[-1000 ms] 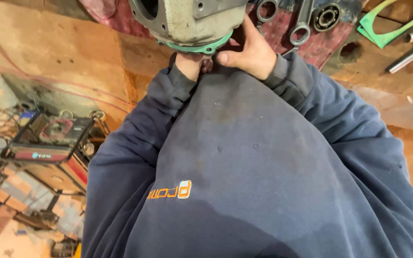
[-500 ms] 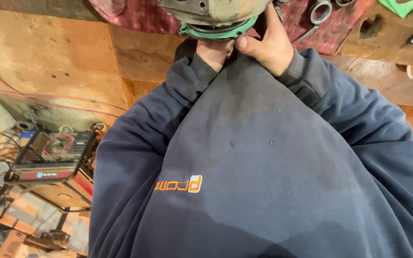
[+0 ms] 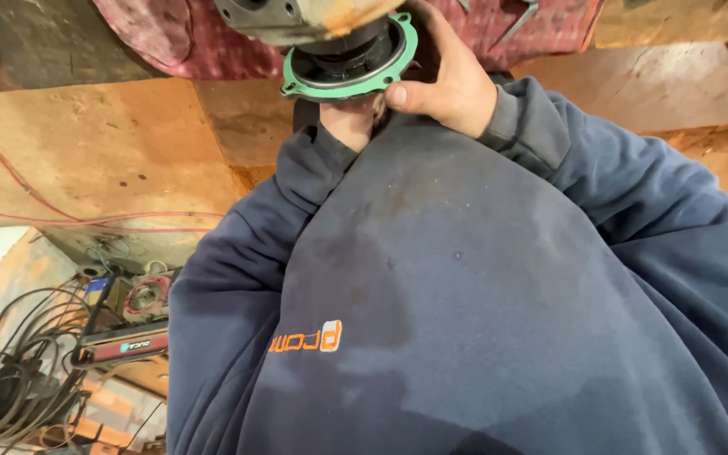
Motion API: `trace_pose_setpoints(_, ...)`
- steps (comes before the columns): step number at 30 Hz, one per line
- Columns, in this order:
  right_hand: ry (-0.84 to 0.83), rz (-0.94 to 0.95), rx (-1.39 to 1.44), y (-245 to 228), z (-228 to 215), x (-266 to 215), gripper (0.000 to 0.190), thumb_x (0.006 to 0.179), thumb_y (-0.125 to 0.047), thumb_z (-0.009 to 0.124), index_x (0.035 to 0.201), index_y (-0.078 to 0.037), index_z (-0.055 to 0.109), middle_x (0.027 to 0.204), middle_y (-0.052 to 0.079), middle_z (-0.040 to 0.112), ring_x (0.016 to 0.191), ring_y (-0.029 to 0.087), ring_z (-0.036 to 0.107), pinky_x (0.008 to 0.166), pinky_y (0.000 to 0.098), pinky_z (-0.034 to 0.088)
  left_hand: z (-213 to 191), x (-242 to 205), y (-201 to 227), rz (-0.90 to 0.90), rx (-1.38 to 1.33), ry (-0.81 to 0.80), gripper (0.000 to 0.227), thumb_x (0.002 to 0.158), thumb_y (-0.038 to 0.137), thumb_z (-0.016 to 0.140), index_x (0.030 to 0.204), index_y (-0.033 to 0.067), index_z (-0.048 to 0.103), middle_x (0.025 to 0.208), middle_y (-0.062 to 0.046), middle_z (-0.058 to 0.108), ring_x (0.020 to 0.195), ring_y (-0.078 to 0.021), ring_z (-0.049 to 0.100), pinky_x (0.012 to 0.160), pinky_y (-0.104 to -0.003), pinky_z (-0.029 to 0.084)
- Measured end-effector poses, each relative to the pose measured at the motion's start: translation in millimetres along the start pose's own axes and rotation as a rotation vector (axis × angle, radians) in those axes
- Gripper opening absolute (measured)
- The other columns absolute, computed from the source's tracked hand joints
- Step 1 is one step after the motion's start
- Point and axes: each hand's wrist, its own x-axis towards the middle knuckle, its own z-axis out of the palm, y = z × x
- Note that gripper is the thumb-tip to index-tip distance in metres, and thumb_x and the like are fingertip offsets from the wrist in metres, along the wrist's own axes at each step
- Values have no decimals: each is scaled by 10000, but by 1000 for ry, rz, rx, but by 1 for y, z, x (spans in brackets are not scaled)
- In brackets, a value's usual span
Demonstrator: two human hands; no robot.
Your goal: The person inserts a metal shaft into a green mechanical housing and taps it into place with a hammer. They then place a green gasket onto the assembly and use a wrench to tighten a bolt on the shaft.
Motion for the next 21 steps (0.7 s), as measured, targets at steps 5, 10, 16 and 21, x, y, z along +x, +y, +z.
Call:
trace_pose_setpoints(5, 13, 54, -114, 7, 6, -13, 1123, 923, -364, 879, 1680, 40, 154, 1648, 175, 393, 1556, 251, 381, 1317, 380, 319, 34, -15, 71, 25, 47, -73, 220, 1071, 68, 668, 1278, 19, 612, 1168, -57, 643, 1019, -163, 605, 860, -327, 531)
trace_pose_setpoints(10, -63, 68, -240, 15, 0, -20, 1239, 905, -385, 877, 1672, 48, 6, 1694, 204, 360, 1582, 287, 353, 1313, 403, 286, 16, -47, 52, -171, -54, -12, 197, 1085, 80, 625, 1279, 42, 633, 1032, -33, 619, 910, -137, 571, 767, -298, 473)
trace_pose_setpoints(16, -379, -53, -596, -21, -21, -21, 1027, 951, -466, 804, 1658, 20, 237, 1646, 240, 465, 1547, 342, 479, 1270, 412, 392, 49, -68, 40, 96, 385, 140, 187, 1103, 102, 573, 1270, 19, 593, 1049, -95, 619, 903, -185, 582, 754, -351, 469)
trace_pose_setpoints(21, -594, -202, -930, -39, -53, -33, 991, 905, -515, 813, 1587, 11, 324, 1498, 289, 541, 1311, 433, 583, 1049, 462, 502, 83, -96, -2, -72, -9, 291, 207, 1056, 120, 578, 1251, 64, 617, 950, -43, 636, 738, -128, 590, 593, -281, 463)
